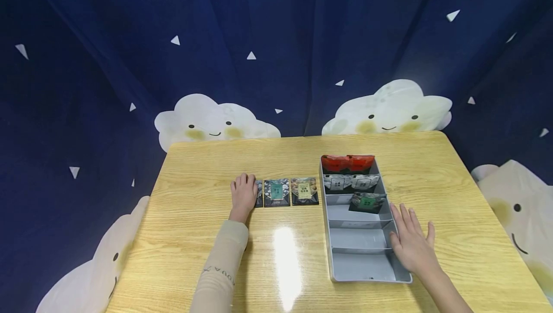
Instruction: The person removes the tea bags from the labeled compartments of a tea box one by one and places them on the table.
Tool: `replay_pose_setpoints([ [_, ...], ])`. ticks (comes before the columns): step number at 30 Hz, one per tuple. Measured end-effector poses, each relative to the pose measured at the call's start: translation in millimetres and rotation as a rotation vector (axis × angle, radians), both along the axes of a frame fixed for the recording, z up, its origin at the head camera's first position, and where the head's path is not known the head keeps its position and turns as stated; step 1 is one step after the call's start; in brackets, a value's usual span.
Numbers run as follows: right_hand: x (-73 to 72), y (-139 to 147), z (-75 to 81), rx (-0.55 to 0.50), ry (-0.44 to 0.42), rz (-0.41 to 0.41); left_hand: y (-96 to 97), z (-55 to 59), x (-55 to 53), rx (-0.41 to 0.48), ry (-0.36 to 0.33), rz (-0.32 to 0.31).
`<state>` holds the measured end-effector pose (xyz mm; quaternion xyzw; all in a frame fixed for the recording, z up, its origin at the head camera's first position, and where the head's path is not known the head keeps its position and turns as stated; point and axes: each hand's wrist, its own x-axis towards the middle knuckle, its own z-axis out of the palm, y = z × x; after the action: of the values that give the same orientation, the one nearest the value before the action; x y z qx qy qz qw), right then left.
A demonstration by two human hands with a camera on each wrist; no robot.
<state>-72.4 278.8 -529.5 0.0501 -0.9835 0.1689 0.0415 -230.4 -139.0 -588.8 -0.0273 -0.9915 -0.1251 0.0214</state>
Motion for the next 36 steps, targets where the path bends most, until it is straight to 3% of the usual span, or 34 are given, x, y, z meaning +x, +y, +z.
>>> replay_pose_setpoints([
  [10,0.1,0.0,1.0,-0.003,-0.007,-0.005,-0.5,5.4,-0.2,0.043,0.007,0.017],
  [17,0.4,0.5,0.6,-0.002,-0.01,-0.006,6.8,17.0,-2.7,0.104,0.092,-0.001],
  [24,0.8,0.8,0.2,-0.005,-0.011,-0.008,36.2,35.7,-0.7,0.095,0.19,-0.092],
  [36,-0.4,0.8,-0.9,0.007,-0.01,-0.004,109.5,68.9,14.7,0.024,0.293,-0.344],
])
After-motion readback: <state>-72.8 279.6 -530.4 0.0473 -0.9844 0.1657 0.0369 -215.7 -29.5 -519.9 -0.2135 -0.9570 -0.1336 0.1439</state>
